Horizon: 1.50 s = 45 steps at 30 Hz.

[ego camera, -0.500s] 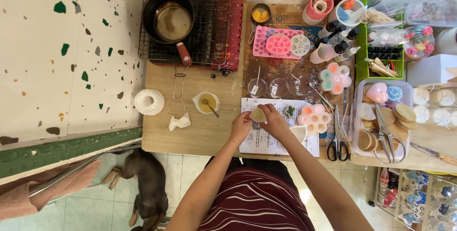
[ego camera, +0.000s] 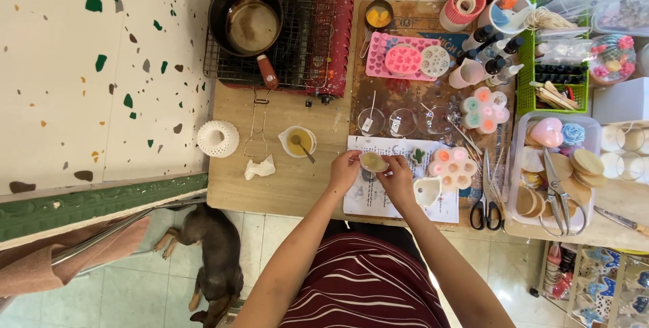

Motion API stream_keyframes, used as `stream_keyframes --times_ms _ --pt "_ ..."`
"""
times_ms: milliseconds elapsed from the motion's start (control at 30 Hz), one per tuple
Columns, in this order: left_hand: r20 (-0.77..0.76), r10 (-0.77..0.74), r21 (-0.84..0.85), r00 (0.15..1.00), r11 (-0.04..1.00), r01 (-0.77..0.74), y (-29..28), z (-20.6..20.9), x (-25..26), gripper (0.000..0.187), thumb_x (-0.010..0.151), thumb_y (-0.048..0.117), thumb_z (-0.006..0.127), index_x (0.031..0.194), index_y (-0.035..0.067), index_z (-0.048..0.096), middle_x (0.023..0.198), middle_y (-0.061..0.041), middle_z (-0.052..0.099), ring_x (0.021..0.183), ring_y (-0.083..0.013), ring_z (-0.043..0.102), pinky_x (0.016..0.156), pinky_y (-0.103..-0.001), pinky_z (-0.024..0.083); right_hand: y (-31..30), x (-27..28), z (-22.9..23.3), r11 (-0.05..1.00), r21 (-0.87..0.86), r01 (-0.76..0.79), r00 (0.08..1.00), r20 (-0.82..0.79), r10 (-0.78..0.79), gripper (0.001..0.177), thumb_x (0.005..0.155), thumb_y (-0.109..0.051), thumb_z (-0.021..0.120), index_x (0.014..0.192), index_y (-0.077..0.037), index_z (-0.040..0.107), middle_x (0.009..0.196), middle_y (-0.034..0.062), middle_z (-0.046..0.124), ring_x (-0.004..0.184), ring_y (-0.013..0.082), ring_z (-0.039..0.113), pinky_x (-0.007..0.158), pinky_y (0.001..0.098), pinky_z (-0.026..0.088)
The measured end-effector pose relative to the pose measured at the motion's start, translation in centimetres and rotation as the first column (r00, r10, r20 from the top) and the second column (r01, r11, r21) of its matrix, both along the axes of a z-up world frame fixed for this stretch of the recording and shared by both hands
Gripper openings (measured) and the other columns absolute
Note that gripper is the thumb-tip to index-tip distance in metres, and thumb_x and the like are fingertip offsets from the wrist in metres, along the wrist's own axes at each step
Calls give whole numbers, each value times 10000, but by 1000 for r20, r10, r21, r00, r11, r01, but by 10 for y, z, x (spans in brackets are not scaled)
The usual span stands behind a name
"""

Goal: The recorder is preparing candle wicks, pouring wax into glass jars, and cleaning the jars in a workshop environment.

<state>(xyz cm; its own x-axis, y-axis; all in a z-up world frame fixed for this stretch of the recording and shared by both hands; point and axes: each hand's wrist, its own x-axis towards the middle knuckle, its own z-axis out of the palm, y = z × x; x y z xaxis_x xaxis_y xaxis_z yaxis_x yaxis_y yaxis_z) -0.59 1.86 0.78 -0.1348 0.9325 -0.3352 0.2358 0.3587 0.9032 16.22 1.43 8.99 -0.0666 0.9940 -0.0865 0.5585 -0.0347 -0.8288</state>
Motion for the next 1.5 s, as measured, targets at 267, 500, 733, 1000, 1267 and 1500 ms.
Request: stream_keyframes --times_ms 267,500,733,1000,1267,1500 --pt "1 -19 24 1000 1000 18 1 2 -1 297 875 45 618 1152 19 722 1023 -135 754 882 -225 746 801 -332 586 -2 4 -3 1000 7 9 1000 16 -9 374 806 29 775 1173 -17 722 1061 131 652 828 221 711 697 328 615" --pt "-23 -35 37 999 999 36 1 7 -2 290 871 40 616 1138 10 726 1038 -148 747 896 -235 744 812 -336 586 -2 4 0 999 48 13 995 102 -18 284 809 -17 795 1091 -10 755 976 133 667 761 246 712 654 357 567" --pt "-27 -33 21 999 999 33 1 7 -2 286 871 42 612 1128 13 733 1036 -148 748 899 -236 743 814 -338 583 -7 0 -7 992 121 45 984 167 -65 235 818 -37 798 1051 -17 772 903 141 663 734 279 686 651 390 546" --pt "-48 -29 -2 998 1000 29 4 3 0 282 853 40 633 1111 12 743 968 -141 757 862 -222 735 788 -331 574 -8 -3 -9 987 125 104 985 121 -119 121 834 -20 773 955 -14 770 900 134 681 700 272 697 636 377 561" --pt "-48 -19 20 999 1000 20 4 -1 -1 230 893 45 642 1094 6 746 935 -145 765 816 -214 743 745 -323 578 -9 -1 -10 986 88 139 988 62 -145 117 833 -3 769 949 -3 766 913 128 703 705 250 723 642 345 587" --pt "56 -8 39 998 999 5 8 37 4 259 868 -5 610 1089 7 744 918 -119 761 799 -177 731 726 -303 580 -9 12 6 983 77 165 986 18 -167 135 851 4 753 984 -3 771 955 120 718 730 218 735 658 308 598"
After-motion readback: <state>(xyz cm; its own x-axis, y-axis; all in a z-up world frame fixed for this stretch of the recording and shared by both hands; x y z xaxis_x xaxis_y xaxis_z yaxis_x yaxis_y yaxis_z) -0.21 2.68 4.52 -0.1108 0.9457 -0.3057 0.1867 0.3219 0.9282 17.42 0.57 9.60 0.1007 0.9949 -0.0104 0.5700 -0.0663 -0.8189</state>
